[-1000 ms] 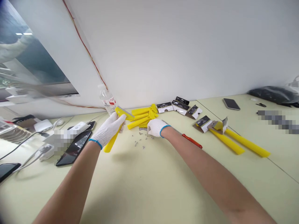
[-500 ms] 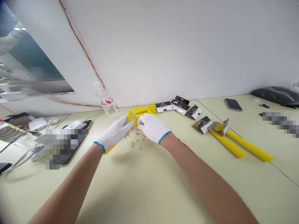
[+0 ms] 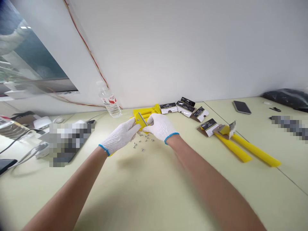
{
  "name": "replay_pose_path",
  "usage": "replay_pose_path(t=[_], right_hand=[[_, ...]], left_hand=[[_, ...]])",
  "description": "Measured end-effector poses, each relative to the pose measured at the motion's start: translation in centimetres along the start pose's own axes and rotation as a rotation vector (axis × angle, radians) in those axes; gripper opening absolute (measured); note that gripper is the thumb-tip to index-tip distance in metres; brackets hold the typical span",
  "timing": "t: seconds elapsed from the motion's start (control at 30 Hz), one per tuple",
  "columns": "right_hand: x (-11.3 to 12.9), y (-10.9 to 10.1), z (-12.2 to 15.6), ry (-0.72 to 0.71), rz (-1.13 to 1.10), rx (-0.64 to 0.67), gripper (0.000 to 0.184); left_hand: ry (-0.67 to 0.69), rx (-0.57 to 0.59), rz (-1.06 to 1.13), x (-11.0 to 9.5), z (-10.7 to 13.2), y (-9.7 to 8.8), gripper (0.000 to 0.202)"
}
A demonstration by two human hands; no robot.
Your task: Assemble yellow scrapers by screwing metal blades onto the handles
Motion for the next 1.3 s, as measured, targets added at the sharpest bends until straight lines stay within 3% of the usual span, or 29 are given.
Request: replay_pose_path(t=[0.2,0.47,0.87,1.17,1.3], right_hand=[[-1.0,0.4,0.3,0.092,-0.18,0.143,0.037],[-0.8,0.6,0.7,0.087,-0.266,0.177,0.031],[0.3,0.0,1.0,0.069,-0.128,0.12,0.029],[-0.2,0.1,0.9,0.062,0.003,0.11,0.032],[0.2,-0.2,1.2,-0.021,-0.087,0.133,0.032]], left_hand=[[0.056,0.057,-0.062,-0.8,0.3,-0.4,0.018],[0.033,0.061,-0.038,-0.9,0.5,-0.5,0.019],[0.052,0.033,-0.089,-0.4,0.1,-0.6,0.027],[0.021,0.08,-0.06,-1.5,0.8,-0.6,0.025],[0.015,0.057,-0.024,-1.7,0.9,-1.3,0.022]])
Point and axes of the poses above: each hand's wrist, its own z-axis away from the middle knuckle, its own y-axis out of the palm, x = y × z, the point moved 7 cm from there along -z, towards the middle knuckle, and after that the axes turned 6 degrees about -z, right-handed, at the moved point
